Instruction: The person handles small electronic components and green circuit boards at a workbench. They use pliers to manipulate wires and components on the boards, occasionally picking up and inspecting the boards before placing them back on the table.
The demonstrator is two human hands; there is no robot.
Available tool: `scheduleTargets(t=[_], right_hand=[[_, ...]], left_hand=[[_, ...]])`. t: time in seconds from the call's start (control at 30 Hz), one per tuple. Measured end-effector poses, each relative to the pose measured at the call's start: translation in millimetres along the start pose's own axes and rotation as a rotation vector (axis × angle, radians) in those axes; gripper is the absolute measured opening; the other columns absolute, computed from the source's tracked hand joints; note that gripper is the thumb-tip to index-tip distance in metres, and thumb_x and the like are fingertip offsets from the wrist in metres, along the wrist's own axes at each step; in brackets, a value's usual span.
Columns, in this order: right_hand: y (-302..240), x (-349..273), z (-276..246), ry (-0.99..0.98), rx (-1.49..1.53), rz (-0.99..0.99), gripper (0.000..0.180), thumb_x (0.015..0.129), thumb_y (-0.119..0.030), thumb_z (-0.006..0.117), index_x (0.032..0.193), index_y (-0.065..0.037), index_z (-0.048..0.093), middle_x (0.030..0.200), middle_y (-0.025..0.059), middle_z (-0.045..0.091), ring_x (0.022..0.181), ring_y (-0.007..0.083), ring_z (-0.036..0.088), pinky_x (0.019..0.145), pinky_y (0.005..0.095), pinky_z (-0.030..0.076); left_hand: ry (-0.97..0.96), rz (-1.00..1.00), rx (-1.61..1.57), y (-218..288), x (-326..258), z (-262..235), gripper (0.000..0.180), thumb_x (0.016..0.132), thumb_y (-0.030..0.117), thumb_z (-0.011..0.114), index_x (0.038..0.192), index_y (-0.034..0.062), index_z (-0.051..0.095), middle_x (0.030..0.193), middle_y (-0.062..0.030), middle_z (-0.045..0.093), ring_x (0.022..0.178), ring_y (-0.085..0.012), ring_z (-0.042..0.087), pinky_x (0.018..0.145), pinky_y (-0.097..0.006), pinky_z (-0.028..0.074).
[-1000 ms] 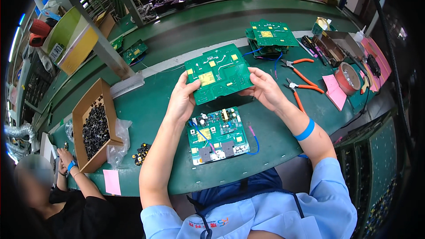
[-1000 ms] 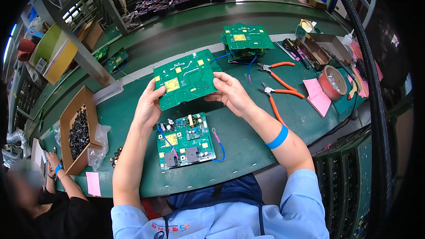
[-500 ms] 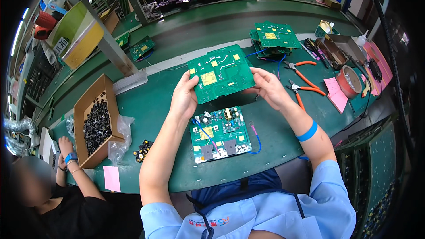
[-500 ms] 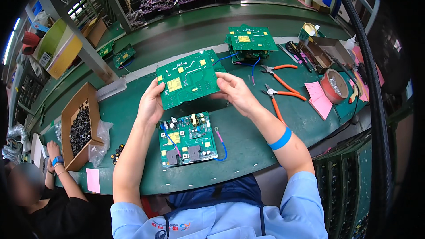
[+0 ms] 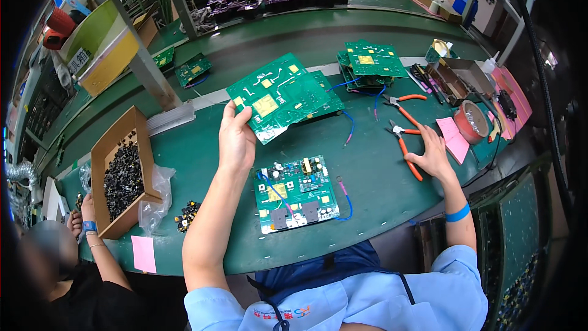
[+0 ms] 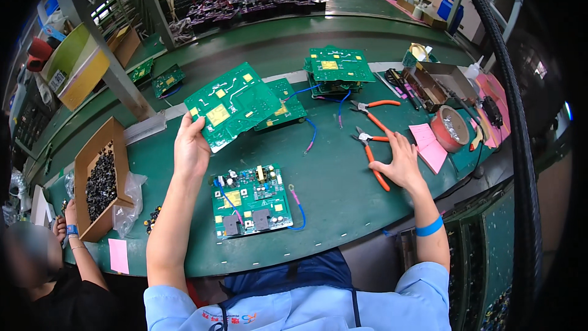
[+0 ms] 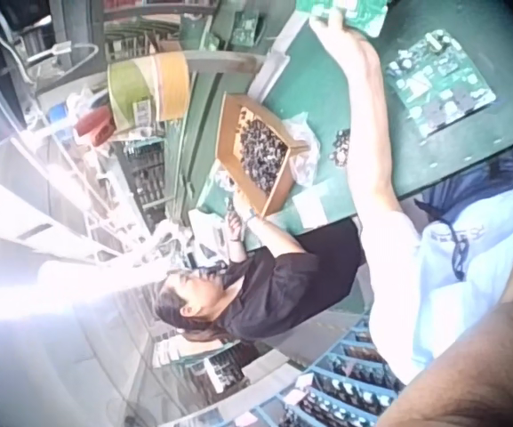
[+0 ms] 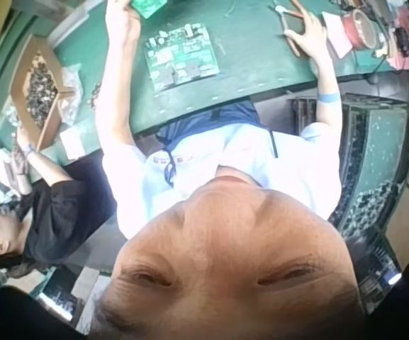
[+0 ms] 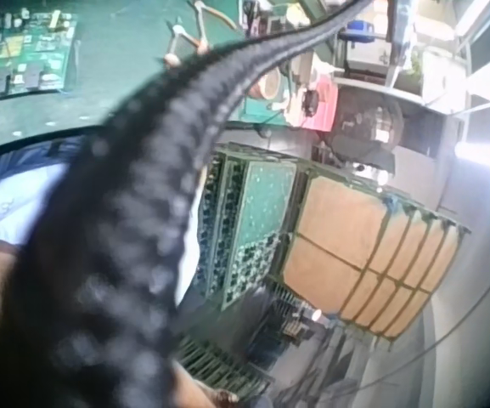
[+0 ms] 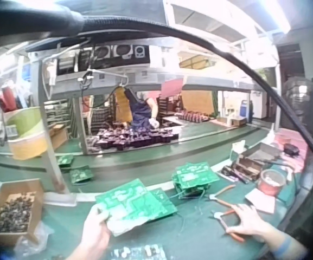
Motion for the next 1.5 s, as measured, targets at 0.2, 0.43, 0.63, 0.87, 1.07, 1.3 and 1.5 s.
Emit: scheduleTargets(t=[0.2, 0.43, 0.63, 0.87, 1.07, 1.3, 1.5], right_hand=[[-13, -3, -4, -0.026, -0.006, -0.042, 0.089, 0.053, -0.048, 0.068, 0.124, -0.010, 0.030, 0.123, 0.0228, 0.029, 0.117, 0.0343, 0.025, 0.095, 0.0466, 0.018], [-14, -5, -11, -0.022, -0.020, -0.102, 0.087, 0.051, -0.046, 0.069, 0.122, -0.009, 0.034, 0.120, 0.0212, 0.033, 0.113, 0.0329, 0.030, 0.093, 0.0418, 0.022], [-22, -9, -18, -0.134, -0.022, -0.127, 0.083, 0.053, -0.042, 0.069, 0.121, -0.009, 0.035, 0.115, 0.0223, 0.036, 0.110, 0.0329, 0.034, 0.091, 0.0415, 0.025], [-15, -14, -4, 0.153, -0.005, -0.243, 0.058, 0.061, -0.027, 0.064, 0.111, -0.005, 0.044, 0.102, 0.0179, 0.047, 0.095, 0.0309, 0.045, 0.080, 0.0388, 0.037], [-18, -2, -4, 0.323, 0.487, -0.155, 0.040, 0.065, -0.017, 0.060, 0.100, 0.000, 0.050, 0.080, 0.0102, 0.052, 0.076, 0.0218, 0.052, 0.068, 0.0316, 0.042], [-116, 21, -27, 0.318, 0.490, -0.500, 0.051, 0.057, -0.009, 0.062, 0.103, -0.001, 0.042, 0.094, 0.0112, 0.046, 0.088, 0.0233, 0.046, 0.076, 0.0322, 0.036], [-176, 19, -19, 0.412, 0.289, -0.675, 0.059, 0.047, -0.004, 0.063, 0.103, -0.005, 0.044, 0.093, 0.0119, 0.046, 0.088, 0.0284, 0.044, 0.074, 0.0364, 0.031]], left_hand=[[0.001, 0.001, 0.019, 2, -3, 3, 0.030, 0.080, 0.003, 0.041, 0.109, 0.0012, 0.032, 0.102, -0.0100, 0.048, 0.094, -0.0189, 0.050, 0.081, -0.034, 0.042], [0.000, -0.011, 0.035, 1, -3, 2, 0.030, 0.080, 0.004, 0.041, 0.109, 0.0021, 0.033, 0.101, -0.0094, 0.049, 0.093, -0.0183, 0.050, 0.080, -0.033, 0.042], [0.018, -0.005, 0.020, 0, -4, 3, 0.029, 0.081, 0.004, 0.040, 0.108, 0.0019, 0.033, 0.100, -0.0090, 0.049, 0.093, -0.0182, 0.050, 0.080, -0.033, 0.042], [0.016, -0.006, 0.032, 2, -7, 9, 0.028, 0.080, 0.004, 0.041, 0.107, 0.0021, 0.033, 0.099, -0.0094, 0.049, 0.090, -0.0177, 0.052, 0.076, -0.032, 0.044], [0.014, 0.017, 0.045, 3, -9, 11, 0.027, 0.080, 0.004, 0.041, 0.107, 0.0004, 0.035, 0.102, -0.0098, 0.049, 0.094, -0.0189, 0.051, 0.080, -0.033, 0.042], [0.015, 0.046, 0.068, 6, -11, 15, 0.040, 0.078, 0.001, 0.045, 0.112, 0.0010, 0.025, 0.100, -0.0121, 0.049, 0.088, -0.0186, 0.052, 0.075, -0.033, 0.044], [0.033, 0.071, 0.046, 8, -12, 16, 0.039, 0.076, 0.000, 0.048, 0.109, 0.0017, 0.027, 0.099, -0.0113, 0.048, 0.087, -0.0190, 0.053, 0.075, -0.032, 0.045]])
Point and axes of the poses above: each hand's wrist, its own x-axis towards the middle knuckle, its own z-axis out of the palm, y = z × x, the point moved 2 cm from there along x, towards the middle knuckle
